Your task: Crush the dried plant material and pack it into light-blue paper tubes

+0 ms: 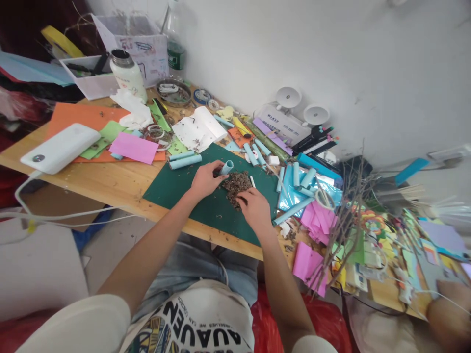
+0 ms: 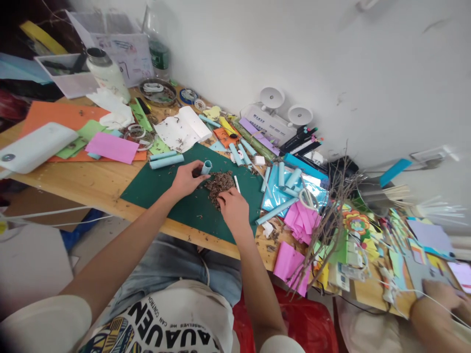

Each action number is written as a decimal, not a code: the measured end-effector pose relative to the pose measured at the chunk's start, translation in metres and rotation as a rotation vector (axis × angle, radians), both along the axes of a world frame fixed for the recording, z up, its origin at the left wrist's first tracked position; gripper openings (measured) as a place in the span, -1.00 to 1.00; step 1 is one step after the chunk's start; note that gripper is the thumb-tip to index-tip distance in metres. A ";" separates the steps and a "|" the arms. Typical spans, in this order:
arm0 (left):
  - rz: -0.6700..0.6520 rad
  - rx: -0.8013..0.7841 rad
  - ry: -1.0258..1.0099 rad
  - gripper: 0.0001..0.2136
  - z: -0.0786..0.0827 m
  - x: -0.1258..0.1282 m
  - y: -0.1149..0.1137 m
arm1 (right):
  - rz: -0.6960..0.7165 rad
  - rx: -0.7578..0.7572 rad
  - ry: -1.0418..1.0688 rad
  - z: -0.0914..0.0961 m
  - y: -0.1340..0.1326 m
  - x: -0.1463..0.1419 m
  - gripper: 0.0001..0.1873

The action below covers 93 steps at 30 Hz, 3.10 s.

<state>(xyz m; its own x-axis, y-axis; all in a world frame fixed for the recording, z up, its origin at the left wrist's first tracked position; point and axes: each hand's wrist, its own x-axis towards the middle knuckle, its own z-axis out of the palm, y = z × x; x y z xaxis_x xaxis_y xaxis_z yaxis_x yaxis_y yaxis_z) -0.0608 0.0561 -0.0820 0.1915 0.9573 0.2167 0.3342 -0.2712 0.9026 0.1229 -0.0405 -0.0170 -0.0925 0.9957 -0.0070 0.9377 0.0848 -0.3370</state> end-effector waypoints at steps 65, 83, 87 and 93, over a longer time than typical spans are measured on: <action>-0.004 0.015 -0.042 -0.78 -0.002 0.001 0.000 | -0.100 0.243 0.118 -0.024 0.026 0.025 -0.64; -0.020 0.047 -0.029 -0.79 0.003 -0.001 -0.001 | -0.011 0.350 0.613 0.040 0.066 -0.042 -0.84; -0.029 0.058 -0.007 -0.81 0.006 -0.002 -0.001 | 0.066 0.380 0.287 0.034 0.071 -0.047 -0.83; -0.023 0.055 0.017 -0.80 0.008 -0.003 -0.002 | 0.101 0.434 0.200 0.043 0.058 -0.040 -0.76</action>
